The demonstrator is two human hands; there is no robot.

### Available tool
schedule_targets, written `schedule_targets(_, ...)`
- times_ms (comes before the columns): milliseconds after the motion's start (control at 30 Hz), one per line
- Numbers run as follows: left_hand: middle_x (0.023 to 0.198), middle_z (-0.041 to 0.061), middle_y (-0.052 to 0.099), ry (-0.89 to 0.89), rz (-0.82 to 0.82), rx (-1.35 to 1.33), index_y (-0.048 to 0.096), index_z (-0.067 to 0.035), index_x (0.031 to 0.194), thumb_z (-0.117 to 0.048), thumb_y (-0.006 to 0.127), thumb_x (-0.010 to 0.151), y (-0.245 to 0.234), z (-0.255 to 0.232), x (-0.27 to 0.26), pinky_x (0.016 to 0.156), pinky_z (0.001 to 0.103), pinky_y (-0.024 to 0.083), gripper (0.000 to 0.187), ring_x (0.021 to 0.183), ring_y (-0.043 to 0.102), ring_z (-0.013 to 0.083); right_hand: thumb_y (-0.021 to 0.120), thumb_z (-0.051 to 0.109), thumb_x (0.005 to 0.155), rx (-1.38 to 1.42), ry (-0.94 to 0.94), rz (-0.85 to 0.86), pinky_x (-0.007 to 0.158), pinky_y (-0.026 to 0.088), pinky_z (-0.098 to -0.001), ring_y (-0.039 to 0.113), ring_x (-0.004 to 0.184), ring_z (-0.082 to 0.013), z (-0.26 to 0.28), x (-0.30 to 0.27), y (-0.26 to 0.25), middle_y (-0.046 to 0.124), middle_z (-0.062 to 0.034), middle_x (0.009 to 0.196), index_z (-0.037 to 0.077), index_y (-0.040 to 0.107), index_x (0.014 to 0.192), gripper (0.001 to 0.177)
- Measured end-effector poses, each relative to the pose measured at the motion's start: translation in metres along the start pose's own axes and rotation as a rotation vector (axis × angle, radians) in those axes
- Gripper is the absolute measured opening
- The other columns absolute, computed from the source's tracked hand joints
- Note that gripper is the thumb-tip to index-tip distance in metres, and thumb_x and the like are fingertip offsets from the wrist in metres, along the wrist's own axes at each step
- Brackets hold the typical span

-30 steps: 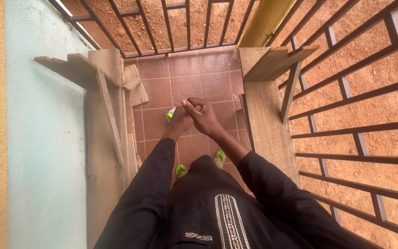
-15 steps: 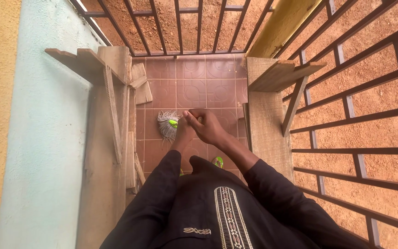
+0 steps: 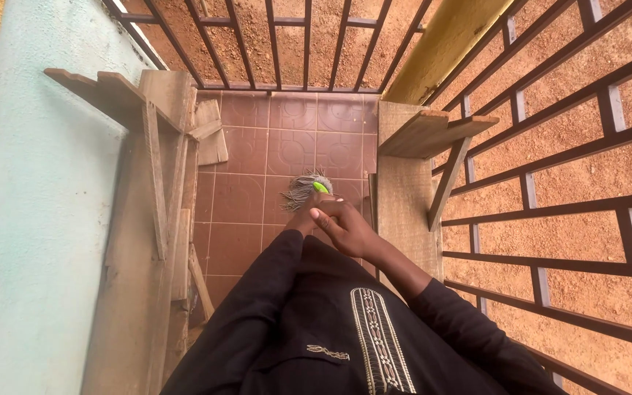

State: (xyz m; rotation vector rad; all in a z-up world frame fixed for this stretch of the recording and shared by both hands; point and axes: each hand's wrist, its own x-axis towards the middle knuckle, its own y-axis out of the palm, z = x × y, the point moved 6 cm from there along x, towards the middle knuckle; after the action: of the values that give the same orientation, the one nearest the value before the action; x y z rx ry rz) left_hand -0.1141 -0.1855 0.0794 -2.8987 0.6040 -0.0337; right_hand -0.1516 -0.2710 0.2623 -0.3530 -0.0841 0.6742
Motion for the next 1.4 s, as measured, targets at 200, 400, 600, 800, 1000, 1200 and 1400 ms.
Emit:
schedule_targets(200, 0.076, 0.017, 0.071, -0.142, -0.106, 0.406, 0.071, -0.002, 0.079, -0.021, 0.072, 0.08, -0.02, 0.051, 0.012, 0.061, 0.04, 0.051, 0.019, 0.068, 0.069, 0.0295, 0.056, 0.035, 0.108, 0.32, 0.103, -0.009, 0.066, 0.04, -0.0311, 0.041, 0.071, -0.0098, -0.036, 0.005, -0.017, 0.046, 0.0018, 0.073, 0.001, 0.059, 0.082, 0.043)
schedule_targets(400, 0.074, 0.019, 0.068, -0.249, -0.369, 0.353, 0.068, -0.002, 0.083, -0.02, 0.07, 0.089, -0.06, 0.057, -0.001, 0.061, 0.043, 0.049, 0.019, 0.066, 0.067, 0.0323, 0.062, 0.034, 0.104, 0.267, -0.008, -0.164, 0.071, 0.043, -0.0263, 0.051, 0.077, -0.0065, -0.033, 0.036, -0.026, 0.058, 0.0027, 0.079, 0.003, 0.063, 0.084, 0.037)
schedule_targets(600, 0.074, 0.016, 0.068, -0.145, -0.483, 0.174, 0.067, -0.002, 0.085, -0.02, 0.062, 0.091, -0.056, 0.026, -0.016, 0.062, 0.041, 0.049, 0.02, 0.066, 0.067, 0.0298, 0.058, 0.038, 0.108, 0.139, 0.14, -0.206, 0.057, 0.036, -0.0311, 0.038, 0.064, -0.0087, -0.048, 0.044, -0.008, 0.045, 0.0007, 0.065, 0.003, 0.059, 0.075, 0.048)
schedule_targets(800, 0.077, 0.015, 0.067, -0.156, -0.358, 0.287, 0.063, 0.0, 0.089, -0.025, 0.064, 0.093, -0.031, 0.056, 0.014, 0.061, 0.04, 0.048, 0.025, 0.071, 0.066, 0.0267, 0.055, 0.036, 0.106, -0.025, 0.079, -0.18, 0.053, 0.039, -0.0336, 0.04, 0.057, -0.0105, 0.002, 0.038, -0.022, 0.045, -0.0036, 0.059, 0.003, 0.062, 0.075, 0.045)
schedule_targets(1000, 0.087, 0.002, 0.055, -0.128, -0.079, 0.057, 0.056, -0.004, 0.089, -0.03, 0.057, 0.099, 0.01, 0.21, 0.061, 0.07, 0.035, 0.047, 0.027, 0.082, 0.052, 0.0152, 0.057, 0.032, 0.106, -0.172, 0.05, -0.195, 0.054, 0.037, -0.0388, 0.039, 0.054, -0.0191, 0.026, 0.042, -0.018, 0.043, -0.01, 0.059, -0.001, 0.058, 0.075, 0.044)
schedule_targets(1200, 0.096, -0.002, 0.059, -0.319, -0.036, -0.362, 0.062, -0.008, 0.099, -0.038, 0.057, 0.099, -0.001, 0.206, 0.049, 0.075, 0.031, 0.05, 0.03, 0.088, 0.055, 0.01, 0.062, 0.031, 0.104, -0.081, -0.032, -0.218, 0.06, 0.04, -0.0379, 0.04, 0.063, -0.0183, 0.014, 0.056, 0.001, 0.044, -0.0108, 0.067, -0.003, 0.05, 0.074, 0.047)
schedule_targets(1400, 0.073, 0.01, 0.063, -0.092, -0.088, 0.199, 0.061, 0.0, 0.083, -0.023, 0.07, 0.088, -0.069, 0.073, 0.02, 0.06, 0.039, 0.049, 0.026, 0.068, 0.058, 0.0184, 0.061, 0.034, 0.104, 0.089, 0.092, -0.192, 0.06, 0.04, -0.0312, 0.038, 0.069, -0.0092, 0.008, 0.078, 0.02, 0.042, -0.0024, 0.068, 0.002, 0.051, 0.077, 0.043)
